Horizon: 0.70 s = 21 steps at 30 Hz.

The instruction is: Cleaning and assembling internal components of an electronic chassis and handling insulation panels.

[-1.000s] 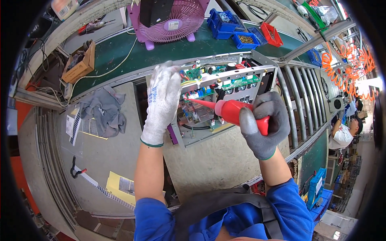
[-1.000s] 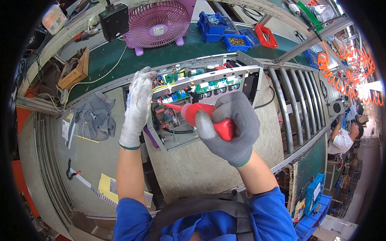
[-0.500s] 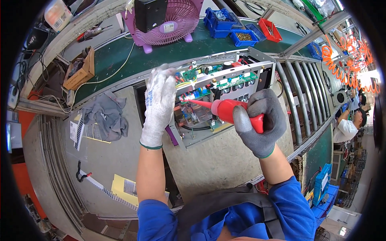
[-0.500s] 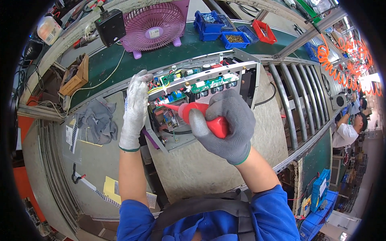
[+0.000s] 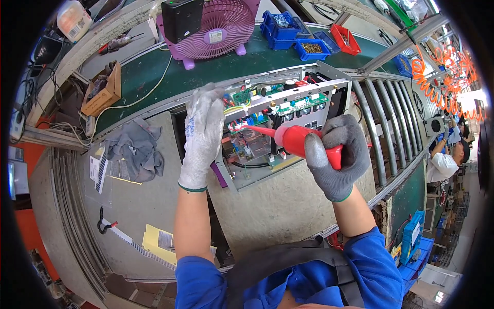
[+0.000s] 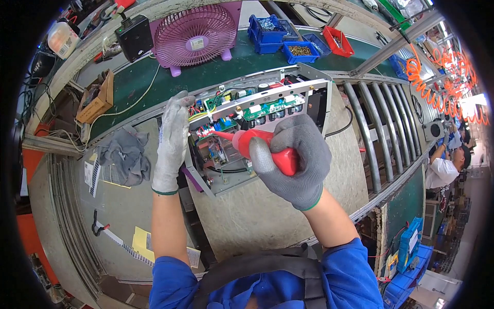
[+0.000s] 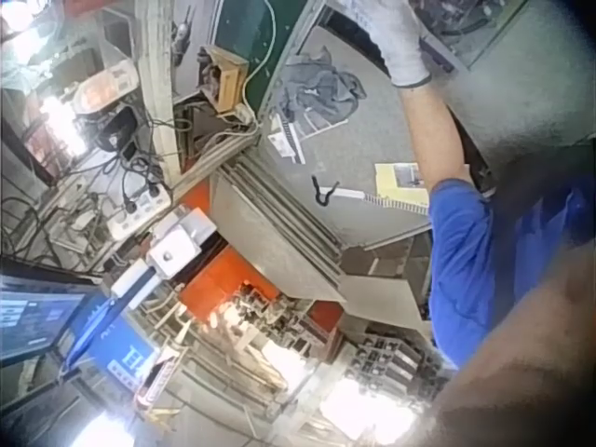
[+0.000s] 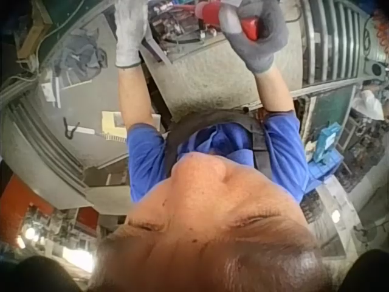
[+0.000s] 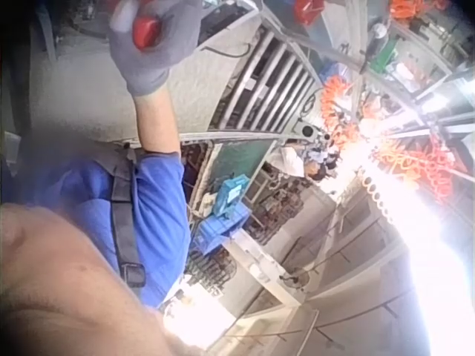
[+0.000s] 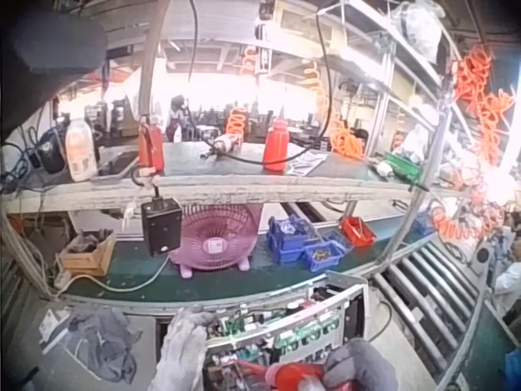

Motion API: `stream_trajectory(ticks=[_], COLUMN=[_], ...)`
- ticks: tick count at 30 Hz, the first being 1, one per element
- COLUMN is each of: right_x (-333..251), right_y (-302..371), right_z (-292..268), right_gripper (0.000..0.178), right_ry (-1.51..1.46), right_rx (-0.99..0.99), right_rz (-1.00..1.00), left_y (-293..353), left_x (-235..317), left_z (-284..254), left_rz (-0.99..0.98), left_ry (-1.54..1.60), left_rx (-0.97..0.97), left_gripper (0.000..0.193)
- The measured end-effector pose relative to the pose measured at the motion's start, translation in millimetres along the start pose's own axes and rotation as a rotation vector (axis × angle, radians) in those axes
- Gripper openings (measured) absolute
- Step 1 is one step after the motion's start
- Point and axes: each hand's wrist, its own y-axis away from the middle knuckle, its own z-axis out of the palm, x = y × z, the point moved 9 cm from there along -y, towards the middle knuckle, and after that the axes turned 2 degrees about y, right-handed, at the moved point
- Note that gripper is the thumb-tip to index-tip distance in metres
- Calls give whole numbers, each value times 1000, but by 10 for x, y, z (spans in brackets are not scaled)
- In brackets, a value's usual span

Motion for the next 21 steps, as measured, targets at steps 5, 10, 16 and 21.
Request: stream_trajectory(ticks=[5,10,16,21], right_x=[17,23,59,136], right_y=[-3,22,46,213], right_z=[-47,-12,-28,86], right_gripper=[27,26,25,23], right_ry=[14,-2,57,23], right_rx=[34,26,24,-37], right_rz=[-1,-18,48,167], left_y=[0,12,36,51], left_x=[-3,-54,-27,-5], left_z=[11,32,26,38], left_rz=[-6,-34,124,438], left_ry=[-34,21,-133,-465], left_rx=[-8,-3,56,153], left_gripper=[27,27,30,29])
